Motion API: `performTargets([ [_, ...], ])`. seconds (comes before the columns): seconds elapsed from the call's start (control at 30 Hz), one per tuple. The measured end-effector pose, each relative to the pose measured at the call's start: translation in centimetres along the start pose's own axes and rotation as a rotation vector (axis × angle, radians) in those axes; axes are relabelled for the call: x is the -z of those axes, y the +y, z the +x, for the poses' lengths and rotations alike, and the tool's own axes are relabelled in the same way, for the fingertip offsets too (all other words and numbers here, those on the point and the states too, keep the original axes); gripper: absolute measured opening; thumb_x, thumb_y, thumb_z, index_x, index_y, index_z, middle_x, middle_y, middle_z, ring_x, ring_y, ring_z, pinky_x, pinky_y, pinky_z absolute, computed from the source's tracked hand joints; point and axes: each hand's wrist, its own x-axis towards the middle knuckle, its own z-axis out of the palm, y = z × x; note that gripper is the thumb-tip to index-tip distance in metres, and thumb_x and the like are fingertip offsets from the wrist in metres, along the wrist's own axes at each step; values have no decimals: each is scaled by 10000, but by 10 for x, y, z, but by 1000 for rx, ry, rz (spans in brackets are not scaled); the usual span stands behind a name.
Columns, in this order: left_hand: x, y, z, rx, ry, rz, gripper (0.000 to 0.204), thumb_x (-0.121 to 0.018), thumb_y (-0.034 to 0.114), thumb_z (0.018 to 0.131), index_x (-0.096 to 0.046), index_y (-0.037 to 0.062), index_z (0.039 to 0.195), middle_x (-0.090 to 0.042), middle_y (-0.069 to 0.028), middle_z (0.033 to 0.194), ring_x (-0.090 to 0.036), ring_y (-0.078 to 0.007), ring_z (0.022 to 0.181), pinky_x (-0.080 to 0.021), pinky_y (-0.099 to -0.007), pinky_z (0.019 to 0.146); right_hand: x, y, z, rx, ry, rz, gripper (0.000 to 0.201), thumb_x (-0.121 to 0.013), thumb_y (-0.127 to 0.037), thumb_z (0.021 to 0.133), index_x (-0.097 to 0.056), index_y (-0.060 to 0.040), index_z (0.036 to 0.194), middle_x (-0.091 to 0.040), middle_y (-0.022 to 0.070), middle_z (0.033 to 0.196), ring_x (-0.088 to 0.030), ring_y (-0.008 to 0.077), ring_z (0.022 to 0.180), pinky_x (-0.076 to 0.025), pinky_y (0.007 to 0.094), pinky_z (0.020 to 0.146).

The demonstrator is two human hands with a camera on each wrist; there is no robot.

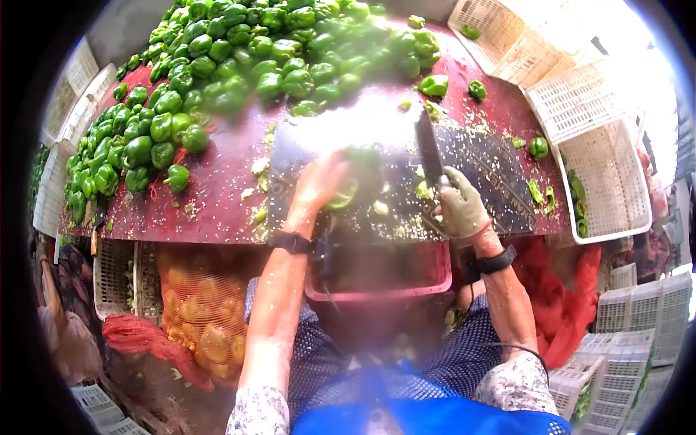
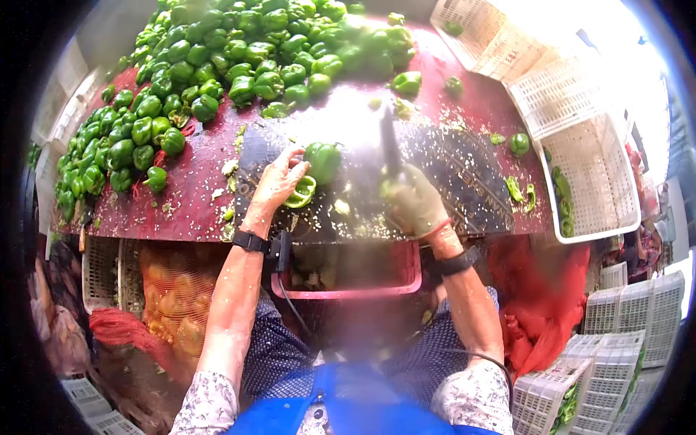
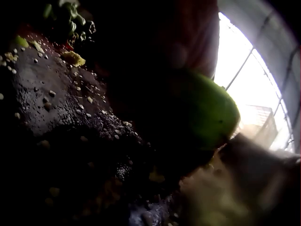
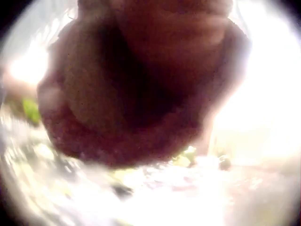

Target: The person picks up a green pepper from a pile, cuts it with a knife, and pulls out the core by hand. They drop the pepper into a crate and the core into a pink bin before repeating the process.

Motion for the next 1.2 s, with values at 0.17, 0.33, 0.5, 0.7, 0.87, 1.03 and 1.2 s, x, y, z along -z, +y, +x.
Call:
performTargets([
  [0.17, -6, 18, -1, 112, -54, 52, 315, -617, 226, 920, -561, 33, 1162, -677, -140, 967, -650, -206, 887, -515, -332, 764, -32, 14, -15, 281, -102, -44, 500, -513, -143, 935, -384, -18, 1401, -552, 32, 894, -524, 91, 647, -481, 231, 556],
  [0.33, -2, 22, -10, 71, -38, -12, 276, -614, 220, 924, -559, 25, 1112, -671, -126, 919, -642, -194, 840, -511, -333, 737, -44, -21, -29, -36, -81, 561, 491, -476, -124, 946, -372, -23, 1415, -535, 27, 899, -507, 85, 672, -474, 228, 578],
  [0.5, -5, 13, -6, 53, -33, -37, 252, -605, 202, 929, -557, 20, 1096, -669, -130, 907, -643, -195, 836, -510, -334, 733, -60, -29, -30, 256, 55, 174, 442, -442, -120, 938, -426, -28, 1369, -543, 55, 854, -503, 131, 652, -484, 266, 591],
  [0.7, 0, 29, -10, 87, -38, 122, 231, -565, 201, 940, -557, 12, 1074, -677, -167, 928, -662, -257, 882, -510, -368, 754, -70, 27, 21, 105, -105, -356, 411, -480, -214, 947, -498, 31, 1275, -605, 259, 1112, -599, 356, 1031, -475, 393, 902],
  [0.87, 10, 36, -10, 101, 25, 22, 402, -584, 314, 951, -525, 50, 1249, -676, -170, 987, -660, -256, 923, -511, -360, 788, -64, 0, 8, 121, -206, -456, 451, -485, -259, 953, -480, 33, 1297, -612, 269, 1138, -598, 361, 1075, -465, 406, 930],
  [1.03, 17, 46, -16, 154, -136, -83, 385, -625, 313, 932, -581, 59, 1219, -671, -95, 940, -624, -154, 830, -503, -290, 751, -55, 4, -11, 121, -213, -428, 470, -500, -265, 948, -473, 21, 1320, -625, 251, 1124, -610, 354, 1045, -468, 404, 934],
  [1.2, 28, 15, -15, 220, -153, -227, 340, -593, 257, 955, -589, 53, 1226, -661, -62, 992, -601, -101, 866, -493, -240, 733, -29, -16, -10, 285, 116, -444, 450, -530, -196, 930, -501, -30, 1346, -610, 223, 1224, -611, 251, 1114, -481, 347, 933],
])
